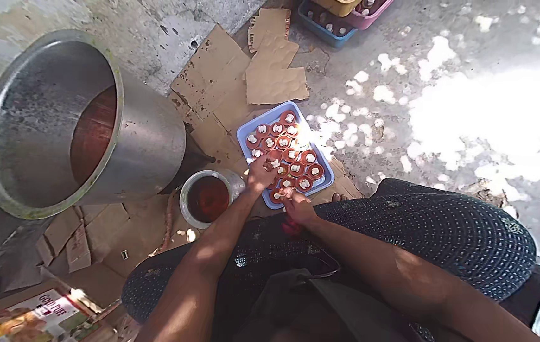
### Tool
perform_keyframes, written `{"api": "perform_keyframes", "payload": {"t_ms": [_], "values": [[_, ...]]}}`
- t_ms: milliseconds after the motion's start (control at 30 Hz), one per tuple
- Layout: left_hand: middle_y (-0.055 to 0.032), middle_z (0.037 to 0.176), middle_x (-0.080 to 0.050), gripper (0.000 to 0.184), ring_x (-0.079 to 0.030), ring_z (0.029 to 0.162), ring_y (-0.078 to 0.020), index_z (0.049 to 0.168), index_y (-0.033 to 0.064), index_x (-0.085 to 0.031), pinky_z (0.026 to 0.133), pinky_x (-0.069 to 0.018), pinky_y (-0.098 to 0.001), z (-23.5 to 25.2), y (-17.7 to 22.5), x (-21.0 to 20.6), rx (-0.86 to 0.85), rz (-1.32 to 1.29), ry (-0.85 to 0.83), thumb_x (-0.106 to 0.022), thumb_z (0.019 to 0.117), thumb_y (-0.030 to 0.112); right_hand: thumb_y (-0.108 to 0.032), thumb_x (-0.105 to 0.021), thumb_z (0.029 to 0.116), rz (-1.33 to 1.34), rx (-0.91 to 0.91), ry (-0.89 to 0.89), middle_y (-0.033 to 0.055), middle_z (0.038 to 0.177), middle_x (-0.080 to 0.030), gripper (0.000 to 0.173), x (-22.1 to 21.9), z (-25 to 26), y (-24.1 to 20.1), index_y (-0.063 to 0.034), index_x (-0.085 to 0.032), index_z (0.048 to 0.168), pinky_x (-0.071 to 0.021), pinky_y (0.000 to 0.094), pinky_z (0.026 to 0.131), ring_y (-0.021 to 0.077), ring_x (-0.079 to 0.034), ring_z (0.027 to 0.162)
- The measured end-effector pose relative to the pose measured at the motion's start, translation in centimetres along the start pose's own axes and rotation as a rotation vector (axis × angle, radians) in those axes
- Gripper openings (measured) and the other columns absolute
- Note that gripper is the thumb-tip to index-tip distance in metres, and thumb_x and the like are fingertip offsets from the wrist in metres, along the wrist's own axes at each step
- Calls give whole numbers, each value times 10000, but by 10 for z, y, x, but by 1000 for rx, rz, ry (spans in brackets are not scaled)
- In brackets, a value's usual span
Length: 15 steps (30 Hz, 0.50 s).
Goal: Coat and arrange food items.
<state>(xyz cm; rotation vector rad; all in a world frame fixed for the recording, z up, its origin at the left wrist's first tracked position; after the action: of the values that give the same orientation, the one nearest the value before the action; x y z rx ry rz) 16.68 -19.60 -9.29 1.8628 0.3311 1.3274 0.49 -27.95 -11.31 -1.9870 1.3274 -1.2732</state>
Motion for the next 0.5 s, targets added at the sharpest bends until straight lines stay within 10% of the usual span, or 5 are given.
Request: {"api": "perform_keyframes", "payload": {"t_ms": [133,300,433,500], "values": [[-58,867,-719,262,-669,697,-155,1025,75,-719,633,-585,-362,-81,32,44,-117,-14,32,-844,805,147,-323,-692,1002,512,116,59,61,944,-734,390,12,3,-17,-88,-631,1307,-579,362,786,140,-686,826],[-85,882,-710,284,-684,715,-155,1001,38,-707,682,-613,-357,-148,32,60,-132,43,42,-875,823,182,-144,-689,1003,728,178,-230,44,863,-713,247,-15,-29,-38,-45,-650,1226,-522,268,615,96,-603,658],[-95,1159,-697,707,-710,866,-179,1406,98,-577,762,-631,-377,-167,23,45,-133,-68,-71,-913,785,145,-58,-683,978,649,254,-224,66,854,-712,200,-18,-45,-43,10,-664,1165,-565,285,644,112,-643,682],[-105,1328,-643,623,-706,1048,-193,1410,121,-615,868,-639,-386,-169,29,42,-200,-104,-155,-848,836,57,-85,-684,980,569,303,-196,54,818,-695,150,-14,-49,-50,1,-669,1103,-532,276,599,101,-606,634]]}}
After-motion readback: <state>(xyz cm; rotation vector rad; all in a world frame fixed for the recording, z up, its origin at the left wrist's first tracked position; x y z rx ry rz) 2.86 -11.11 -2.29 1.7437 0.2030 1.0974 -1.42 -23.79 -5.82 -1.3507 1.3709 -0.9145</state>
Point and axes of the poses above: each hand's wrist, its own z-axis towards the middle knuckle, its own x-axis out of the back of the hand, y = z × x, the point moved 8 cm from there along z, towards the middle knuckle
